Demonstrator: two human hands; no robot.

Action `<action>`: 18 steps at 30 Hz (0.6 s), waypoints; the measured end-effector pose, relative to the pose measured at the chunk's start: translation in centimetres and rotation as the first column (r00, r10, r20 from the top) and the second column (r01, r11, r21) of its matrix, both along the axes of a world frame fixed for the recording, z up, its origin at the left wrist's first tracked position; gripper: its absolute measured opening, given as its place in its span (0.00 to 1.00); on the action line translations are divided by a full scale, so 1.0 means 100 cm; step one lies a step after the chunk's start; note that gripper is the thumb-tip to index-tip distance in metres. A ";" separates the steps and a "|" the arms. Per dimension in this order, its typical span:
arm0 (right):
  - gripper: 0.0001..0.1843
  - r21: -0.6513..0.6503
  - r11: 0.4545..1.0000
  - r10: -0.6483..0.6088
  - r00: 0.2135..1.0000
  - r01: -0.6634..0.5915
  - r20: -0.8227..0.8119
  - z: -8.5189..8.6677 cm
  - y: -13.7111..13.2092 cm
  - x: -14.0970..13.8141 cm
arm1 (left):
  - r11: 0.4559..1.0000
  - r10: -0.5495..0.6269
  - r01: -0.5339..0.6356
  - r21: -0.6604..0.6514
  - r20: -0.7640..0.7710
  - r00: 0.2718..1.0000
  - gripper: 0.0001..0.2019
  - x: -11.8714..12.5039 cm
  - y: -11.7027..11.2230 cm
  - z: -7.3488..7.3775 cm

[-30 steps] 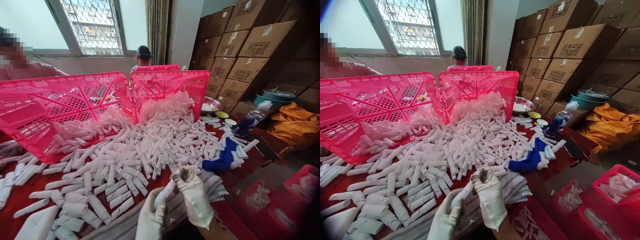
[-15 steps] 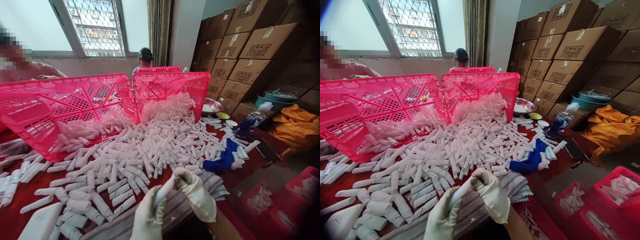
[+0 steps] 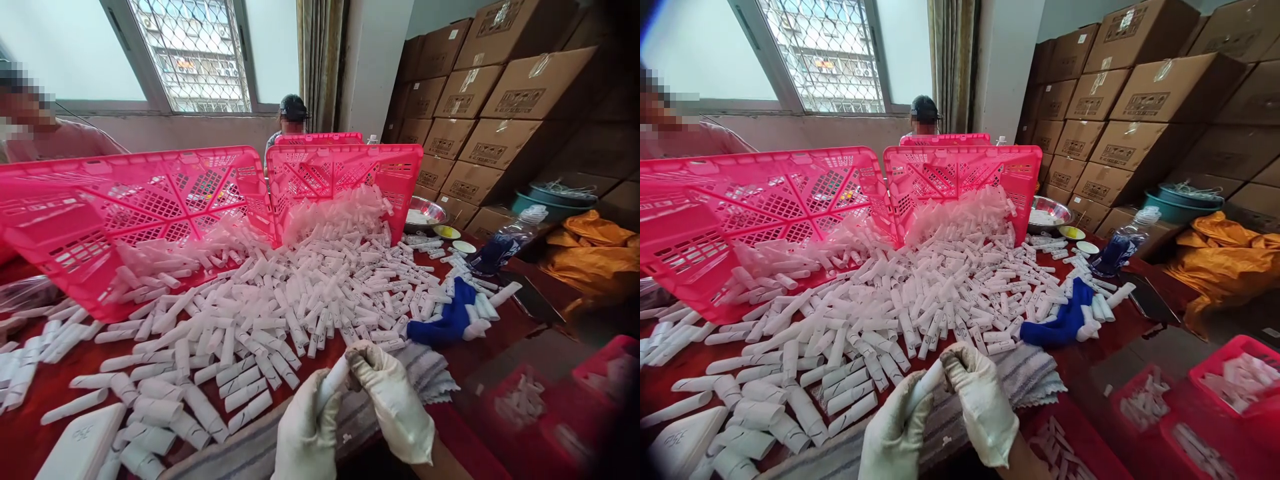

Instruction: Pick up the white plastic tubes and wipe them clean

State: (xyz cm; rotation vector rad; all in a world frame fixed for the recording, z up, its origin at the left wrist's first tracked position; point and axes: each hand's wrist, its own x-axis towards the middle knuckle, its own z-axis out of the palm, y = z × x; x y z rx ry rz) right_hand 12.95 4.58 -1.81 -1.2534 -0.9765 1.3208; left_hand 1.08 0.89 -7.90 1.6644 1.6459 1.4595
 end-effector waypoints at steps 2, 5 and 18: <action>0.10 0.044 0.999 -0.013 0.998 0.010 0.055 -0.002 -0.002 -0.002 | 1.000 -0.002 0.002 -0.019 -0.004 1.000 0.17 0.003 -0.001 0.001; 0.02 0.074 0.996 -0.061 0.988 0.051 0.143 -0.006 -0.003 -0.003 | 0.997 -0.016 0.016 -0.072 0.005 1.000 0.18 0.007 -0.003 0.004; 0.12 -0.088 0.996 0.044 0.963 -0.021 0.265 -0.007 -0.039 0.052 | 0.868 -0.261 0.226 -0.441 -0.018 0.965 0.16 0.017 -0.016 0.014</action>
